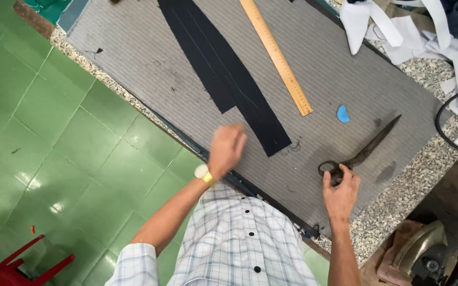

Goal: The person measures and marks a long strip of black fabric using a wooden ruler and blue chalk. They then use shears to cut the fabric along the marked lines, producing a narrower strip.

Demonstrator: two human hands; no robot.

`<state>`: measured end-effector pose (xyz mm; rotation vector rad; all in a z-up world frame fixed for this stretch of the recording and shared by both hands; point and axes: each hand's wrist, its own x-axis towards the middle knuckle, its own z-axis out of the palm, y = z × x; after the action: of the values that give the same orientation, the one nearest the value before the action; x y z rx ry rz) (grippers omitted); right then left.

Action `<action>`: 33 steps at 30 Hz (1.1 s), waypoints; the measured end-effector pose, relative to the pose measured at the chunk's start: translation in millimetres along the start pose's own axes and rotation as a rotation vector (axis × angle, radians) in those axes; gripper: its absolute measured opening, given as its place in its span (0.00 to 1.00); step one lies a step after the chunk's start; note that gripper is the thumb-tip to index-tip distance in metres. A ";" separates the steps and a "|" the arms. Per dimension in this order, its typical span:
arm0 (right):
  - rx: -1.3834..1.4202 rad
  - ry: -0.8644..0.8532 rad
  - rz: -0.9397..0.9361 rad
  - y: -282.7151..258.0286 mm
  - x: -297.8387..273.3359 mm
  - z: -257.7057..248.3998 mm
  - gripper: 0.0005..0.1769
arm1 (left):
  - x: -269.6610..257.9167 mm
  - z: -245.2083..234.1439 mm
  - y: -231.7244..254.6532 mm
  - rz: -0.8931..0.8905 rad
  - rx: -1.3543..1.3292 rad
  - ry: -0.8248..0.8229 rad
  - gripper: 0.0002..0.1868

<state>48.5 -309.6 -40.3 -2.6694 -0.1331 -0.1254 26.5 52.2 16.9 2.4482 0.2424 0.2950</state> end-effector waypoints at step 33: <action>1.012 -1.267 0.364 -119.5 50.4 -28.5 0.42 | 22.4 16.0 -109.2 0.211 0.178 -0.005 0.21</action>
<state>82.9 -212.6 43.7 -1.3699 -0.0616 1.3478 41.4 132.5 -60.7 2.6547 0.0068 0.3722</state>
